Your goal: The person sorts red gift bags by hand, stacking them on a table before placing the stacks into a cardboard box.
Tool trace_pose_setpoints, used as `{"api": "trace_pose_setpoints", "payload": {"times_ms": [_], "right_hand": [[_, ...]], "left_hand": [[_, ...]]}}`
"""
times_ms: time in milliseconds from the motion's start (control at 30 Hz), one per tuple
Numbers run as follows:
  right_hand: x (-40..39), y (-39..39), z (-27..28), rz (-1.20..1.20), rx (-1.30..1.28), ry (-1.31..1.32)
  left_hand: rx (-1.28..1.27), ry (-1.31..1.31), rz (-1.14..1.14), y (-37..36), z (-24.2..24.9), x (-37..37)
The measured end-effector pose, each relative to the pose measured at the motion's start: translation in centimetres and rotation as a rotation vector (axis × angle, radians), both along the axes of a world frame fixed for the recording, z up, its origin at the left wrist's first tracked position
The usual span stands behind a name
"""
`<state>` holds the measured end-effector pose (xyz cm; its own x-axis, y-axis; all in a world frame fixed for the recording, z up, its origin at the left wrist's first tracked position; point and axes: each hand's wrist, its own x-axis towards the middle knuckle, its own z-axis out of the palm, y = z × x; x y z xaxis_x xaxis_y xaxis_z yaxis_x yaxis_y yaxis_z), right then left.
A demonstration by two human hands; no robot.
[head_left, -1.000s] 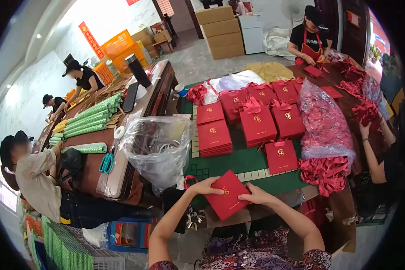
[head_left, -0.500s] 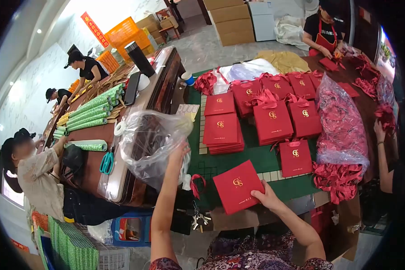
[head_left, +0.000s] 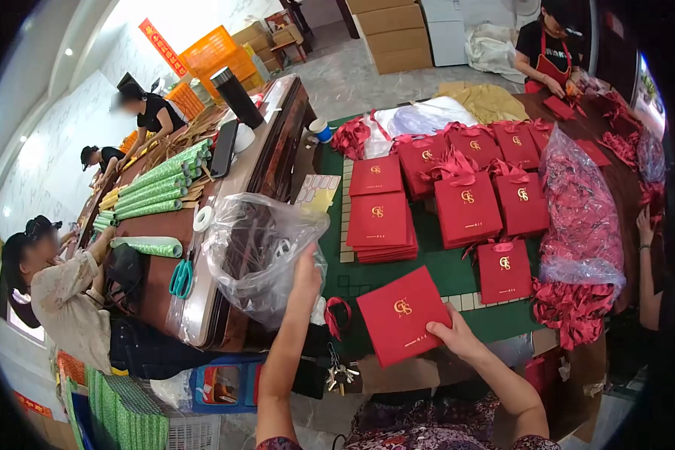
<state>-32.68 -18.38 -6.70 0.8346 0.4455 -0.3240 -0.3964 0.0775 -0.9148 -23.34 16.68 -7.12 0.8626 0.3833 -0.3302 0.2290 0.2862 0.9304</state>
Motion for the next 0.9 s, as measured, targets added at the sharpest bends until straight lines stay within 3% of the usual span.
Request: {"api": "trace_pose_setpoints", "payload": {"times_ms": [133,267,400,467,567,600,700,900], "right_hand": [[1.4,2.0,2.3,-0.184,0.004,-0.145],[3.7,3.9,1.0,-0.137,0.027,-0.179],[6.6,7.1,0.8,-0.173,-0.073,-0.299],[8.2,9.1,1.9,-0.289,-0.160,-0.502],[10.8,11.2,2.5,-0.168,-0.234,-0.394],[11.2,11.7,3.6,-0.153,-0.091,-0.344],[12.8,13.3,4.8,-0.082,0.004,-0.176],[14.8,15.4,4.4,-0.055,0.153,-0.198]], "left_hand": [[-0.053,0.084,-0.172,-2.7,1.5,-0.5],[-0.253,0.192,-0.375,-4.8,3.8,-2.5],[-0.329,0.073,-0.379,-6.1,6.1,-3.7],[-0.298,0.031,-0.381,-5.0,6.0,-2.1],[-0.290,-0.009,-0.337,-2.9,6.3,0.6],[-0.286,-0.011,-0.315,-2.1,6.4,1.5],[-0.273,0.004,-0.264,-0.3,6.8,3.9],[-0.262,0.008,-0.282,3.5,6.0,6.5]]}}
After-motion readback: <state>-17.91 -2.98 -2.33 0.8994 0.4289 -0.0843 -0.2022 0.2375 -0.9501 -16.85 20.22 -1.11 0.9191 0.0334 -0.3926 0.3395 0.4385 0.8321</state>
